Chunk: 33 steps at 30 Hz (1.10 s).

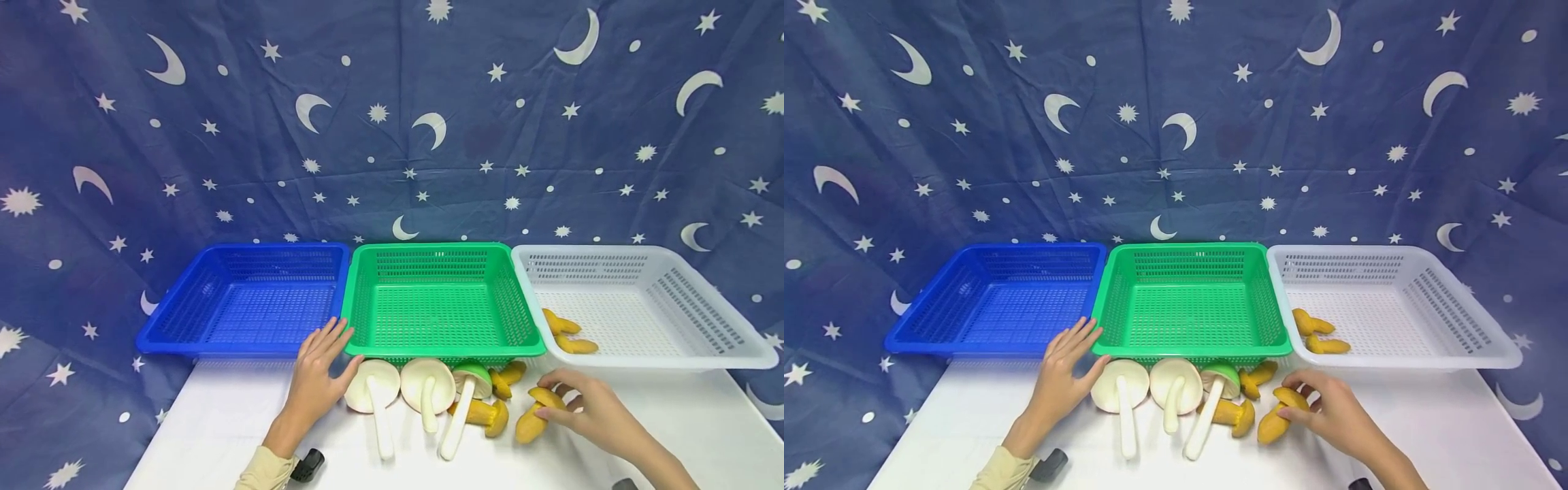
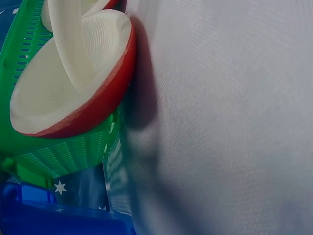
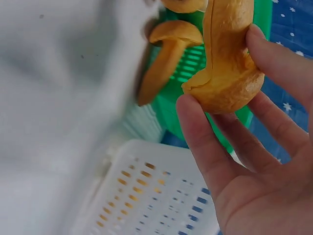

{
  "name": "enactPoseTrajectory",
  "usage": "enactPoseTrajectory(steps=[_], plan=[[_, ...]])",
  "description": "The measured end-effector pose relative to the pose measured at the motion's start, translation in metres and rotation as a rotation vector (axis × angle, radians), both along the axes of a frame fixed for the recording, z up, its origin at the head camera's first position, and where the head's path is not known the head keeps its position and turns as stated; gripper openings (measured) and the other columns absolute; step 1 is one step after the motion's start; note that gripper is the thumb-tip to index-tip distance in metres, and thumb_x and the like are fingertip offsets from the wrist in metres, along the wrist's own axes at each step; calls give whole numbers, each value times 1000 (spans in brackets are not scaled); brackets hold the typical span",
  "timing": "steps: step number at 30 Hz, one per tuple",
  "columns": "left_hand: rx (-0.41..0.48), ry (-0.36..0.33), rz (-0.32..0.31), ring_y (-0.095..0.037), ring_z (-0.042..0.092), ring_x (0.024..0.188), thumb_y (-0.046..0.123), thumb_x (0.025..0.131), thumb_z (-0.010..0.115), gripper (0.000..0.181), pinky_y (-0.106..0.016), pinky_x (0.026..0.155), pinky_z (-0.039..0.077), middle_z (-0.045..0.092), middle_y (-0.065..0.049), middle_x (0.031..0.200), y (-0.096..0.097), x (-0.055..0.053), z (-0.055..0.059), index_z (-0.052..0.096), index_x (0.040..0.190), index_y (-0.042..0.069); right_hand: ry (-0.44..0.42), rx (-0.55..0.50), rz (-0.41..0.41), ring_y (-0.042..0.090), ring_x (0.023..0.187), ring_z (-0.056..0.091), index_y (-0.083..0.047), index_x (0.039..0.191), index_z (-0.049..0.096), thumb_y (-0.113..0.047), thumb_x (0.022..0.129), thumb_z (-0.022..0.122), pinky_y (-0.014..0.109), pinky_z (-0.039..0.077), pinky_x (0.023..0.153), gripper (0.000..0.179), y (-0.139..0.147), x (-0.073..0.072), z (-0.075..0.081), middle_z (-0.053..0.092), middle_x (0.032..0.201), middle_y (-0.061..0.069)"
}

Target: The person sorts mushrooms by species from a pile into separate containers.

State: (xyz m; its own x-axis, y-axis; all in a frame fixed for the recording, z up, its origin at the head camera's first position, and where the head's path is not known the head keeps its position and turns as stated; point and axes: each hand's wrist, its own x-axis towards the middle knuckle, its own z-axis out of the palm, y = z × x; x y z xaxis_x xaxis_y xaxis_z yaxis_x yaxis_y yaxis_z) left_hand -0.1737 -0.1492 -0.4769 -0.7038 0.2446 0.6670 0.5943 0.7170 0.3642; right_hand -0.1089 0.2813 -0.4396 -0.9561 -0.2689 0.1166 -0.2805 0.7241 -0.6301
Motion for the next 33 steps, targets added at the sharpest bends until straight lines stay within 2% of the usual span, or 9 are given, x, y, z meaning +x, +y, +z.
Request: enactPoseTrajectory(steps=[12, 19, 33], plan=[[2, 1, -1, -32, 44, 129, 30, 82, 72, 50, -46, 112, 23, 54, -13, 134, 0, -1, -2, 63, 123, 2, 35, 27, -42, 4, 80, 57, -22, 98, 66, -40, 72, 79, 21, 53, 61, 34, 6, 2, 31, 63, 94, -13], [-1, 9, 5, -32, 44, 129, 31, 83, 72, 50, -47, 111, 23, 54, -13, 134, -2, 0, -2, 63, 123, 2, 163, 35, -30, 3, 78, 57, -20, 97, 66, -31, 70, 83, 21, 53, 59, 33, 14, -3, 43, 65, 94, -10], [7, 12, -2, -33, 44, 128, 30, 82, 72, 50, -47, 111, 23, 54, -14, 133, 0, 0, 0, 63, 122, 2, 304, 58, -77, -1, 76, 57, -20, 96, 67, -22, 67, 87, 14, 51, 59, 35, 36, -17, 68, 66, 93, -6]])
